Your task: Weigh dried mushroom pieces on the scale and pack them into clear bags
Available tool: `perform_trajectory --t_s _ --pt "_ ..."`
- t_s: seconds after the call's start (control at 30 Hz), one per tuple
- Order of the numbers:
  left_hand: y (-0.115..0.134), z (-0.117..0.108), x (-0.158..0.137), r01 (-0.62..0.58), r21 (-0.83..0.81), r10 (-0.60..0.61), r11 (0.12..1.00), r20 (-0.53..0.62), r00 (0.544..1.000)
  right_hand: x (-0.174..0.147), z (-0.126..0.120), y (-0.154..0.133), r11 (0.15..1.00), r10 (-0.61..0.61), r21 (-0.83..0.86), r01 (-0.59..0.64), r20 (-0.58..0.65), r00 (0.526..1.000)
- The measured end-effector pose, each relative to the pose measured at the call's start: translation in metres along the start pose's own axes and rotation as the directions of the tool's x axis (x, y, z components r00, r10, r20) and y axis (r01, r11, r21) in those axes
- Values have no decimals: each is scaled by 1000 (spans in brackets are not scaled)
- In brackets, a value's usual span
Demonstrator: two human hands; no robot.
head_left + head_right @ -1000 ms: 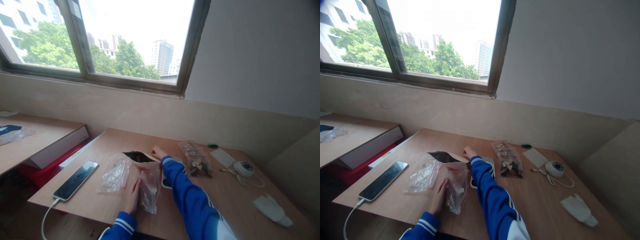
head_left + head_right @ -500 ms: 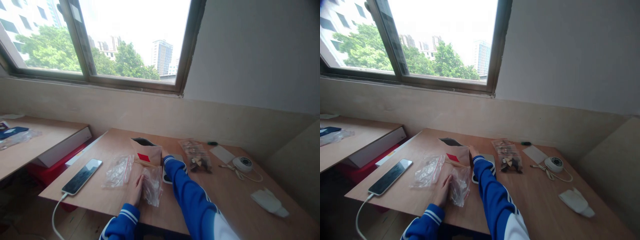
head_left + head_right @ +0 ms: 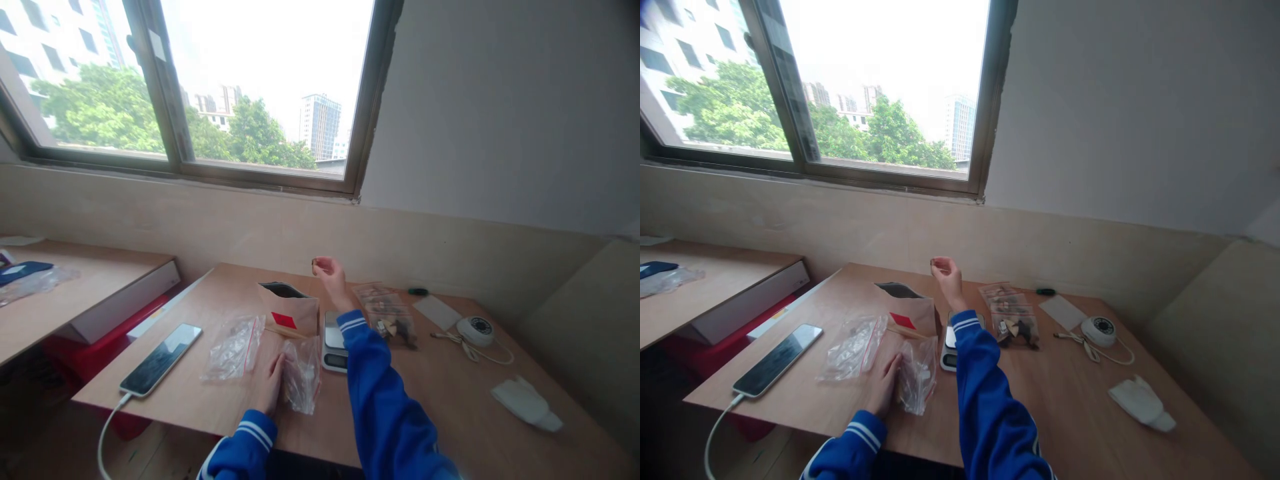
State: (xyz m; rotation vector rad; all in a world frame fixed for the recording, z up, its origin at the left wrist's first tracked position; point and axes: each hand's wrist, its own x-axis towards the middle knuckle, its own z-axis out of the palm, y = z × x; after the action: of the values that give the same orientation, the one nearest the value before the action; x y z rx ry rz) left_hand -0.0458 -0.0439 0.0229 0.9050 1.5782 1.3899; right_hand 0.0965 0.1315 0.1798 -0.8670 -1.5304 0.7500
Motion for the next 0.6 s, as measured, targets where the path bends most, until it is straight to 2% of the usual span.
perform_trajectory --t_s 0.03,0.1,0.2,0.27,0.37,0.5,0.6 --pt "-1 0 0 -7 6 7 1000 -3 1000 0 3 -20 995 -57 83 54 43 997" --pt "-5 0 1 -12 9 12 1000 -7 1000 -5 10 -54 984 -139 133 115 188 972" --pt "-15 1 6 4 -31 -4 1000 -11 1000 -19 19 -79 978 -195 8 210 410 891" --pt "-22 3 9 35 -68 -37 997 -30 999 -29 20 -81 943 -206 -142 300 460 864" --pt "-26 5 11 60 -93 -64 994 -43 997 -45 15 -74 860 -197 -348 375 451 871" --pt "-17 2 8 49 -54 -51 997 -41 998 -55 2 -65 762 -95 -519 387 502 860" --pt "-9 -3 2 26 -34 -29 999 -70 997 -48 -7 -61 707 -4 -602 370 520 854"
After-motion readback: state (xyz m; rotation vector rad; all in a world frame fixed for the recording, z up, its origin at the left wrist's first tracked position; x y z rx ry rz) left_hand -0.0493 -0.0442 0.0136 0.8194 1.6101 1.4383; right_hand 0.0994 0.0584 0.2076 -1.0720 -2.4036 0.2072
